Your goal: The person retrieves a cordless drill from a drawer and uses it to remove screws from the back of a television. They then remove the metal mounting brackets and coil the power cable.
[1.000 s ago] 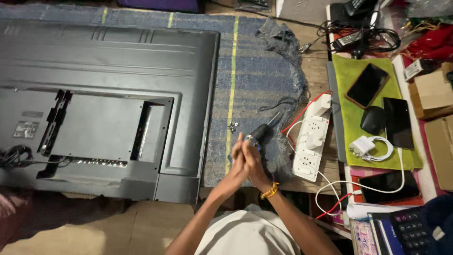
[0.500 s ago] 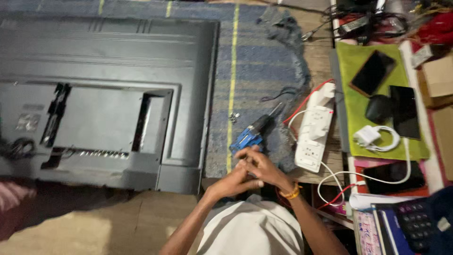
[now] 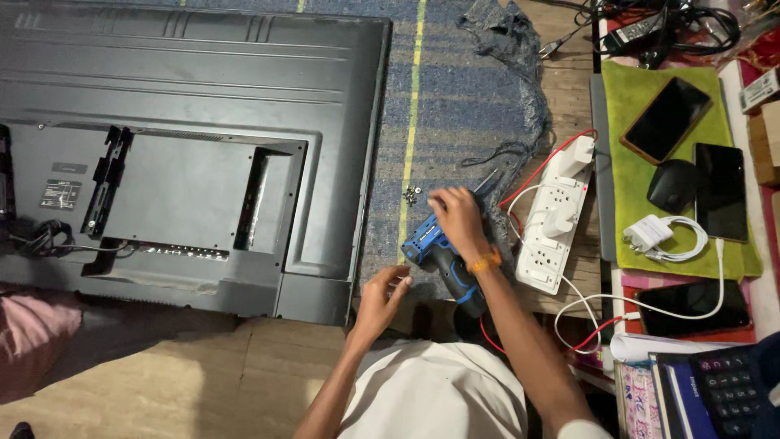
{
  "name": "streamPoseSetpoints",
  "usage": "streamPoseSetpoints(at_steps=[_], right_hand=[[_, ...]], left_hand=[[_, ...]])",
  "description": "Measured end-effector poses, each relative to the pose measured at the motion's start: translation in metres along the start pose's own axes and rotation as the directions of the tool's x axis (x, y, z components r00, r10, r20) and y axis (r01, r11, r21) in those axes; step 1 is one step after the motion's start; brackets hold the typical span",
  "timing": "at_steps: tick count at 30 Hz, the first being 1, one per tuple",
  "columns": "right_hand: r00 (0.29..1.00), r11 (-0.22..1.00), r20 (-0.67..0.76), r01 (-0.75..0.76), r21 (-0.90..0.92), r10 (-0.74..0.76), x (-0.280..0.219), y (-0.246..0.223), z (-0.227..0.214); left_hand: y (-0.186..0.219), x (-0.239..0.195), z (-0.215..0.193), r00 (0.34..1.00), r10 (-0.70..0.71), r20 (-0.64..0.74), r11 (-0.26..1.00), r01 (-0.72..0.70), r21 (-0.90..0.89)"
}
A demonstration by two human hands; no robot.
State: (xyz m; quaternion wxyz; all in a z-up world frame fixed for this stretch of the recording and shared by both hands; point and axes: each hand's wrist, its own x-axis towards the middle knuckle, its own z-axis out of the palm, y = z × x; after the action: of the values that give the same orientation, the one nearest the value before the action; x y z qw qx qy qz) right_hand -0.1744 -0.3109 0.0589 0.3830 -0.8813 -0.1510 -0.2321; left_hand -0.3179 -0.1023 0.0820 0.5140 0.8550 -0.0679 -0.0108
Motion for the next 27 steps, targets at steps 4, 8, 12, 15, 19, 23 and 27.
streamPoseSetpoints(at_steps=[4,8,12,15,19,23,27], right_hand=[[0.985,0.997,0.151,-0.078,-0.005,0.078,0.033,0.031,0.05],[0.978,0.992,0.185,-0.078,-0.095,0.095,0.041,0.041,0.071],[0.987,0.969,0.072,-0.155,0.194,0.143,0.033,0.041,0.061],[0.809,0.251,0.308,-0.477,0.842,0.501,0.025,0.045,0.041],[0.859,-0.527,0.378,-0.156,0.835,0.345,0.002,0.05,0.02],[0.904,-0.552,0.356,-0.177,0.815,0.236,-0.009,0.044,0.019],[0.936,-0.574,0.332,-0.209,0.792,0.117,-0.018,0.024,0.02]], left_hand=[[0.0,0.005,0.003,0.999,-0.035,0.011,0.999,0.035,-0.019],[0.003,0.007,-0.002,0.999,-0.011,-0.031,0.998,0.009,-0.068],[-0.001,0.002,-0.005,0.998,-0.011,-0.069,0.999,0.008,-0.044],[-0.006,-0.001,-0.006,0.996,-0.069,-0.059,0.993,0.063,-0.095],[-0.012,-0.004,-0.003,0.994,-0.085,-0.062,0.991,0.079,-0.104],[-0.013,0.0,0.001,0.996,-0.076,-0.049,0.993,0.072,-0.09],[-0.01,0.006,0.003,0.997,-0.067,-0.042,0.986,0.06,-0.153]])
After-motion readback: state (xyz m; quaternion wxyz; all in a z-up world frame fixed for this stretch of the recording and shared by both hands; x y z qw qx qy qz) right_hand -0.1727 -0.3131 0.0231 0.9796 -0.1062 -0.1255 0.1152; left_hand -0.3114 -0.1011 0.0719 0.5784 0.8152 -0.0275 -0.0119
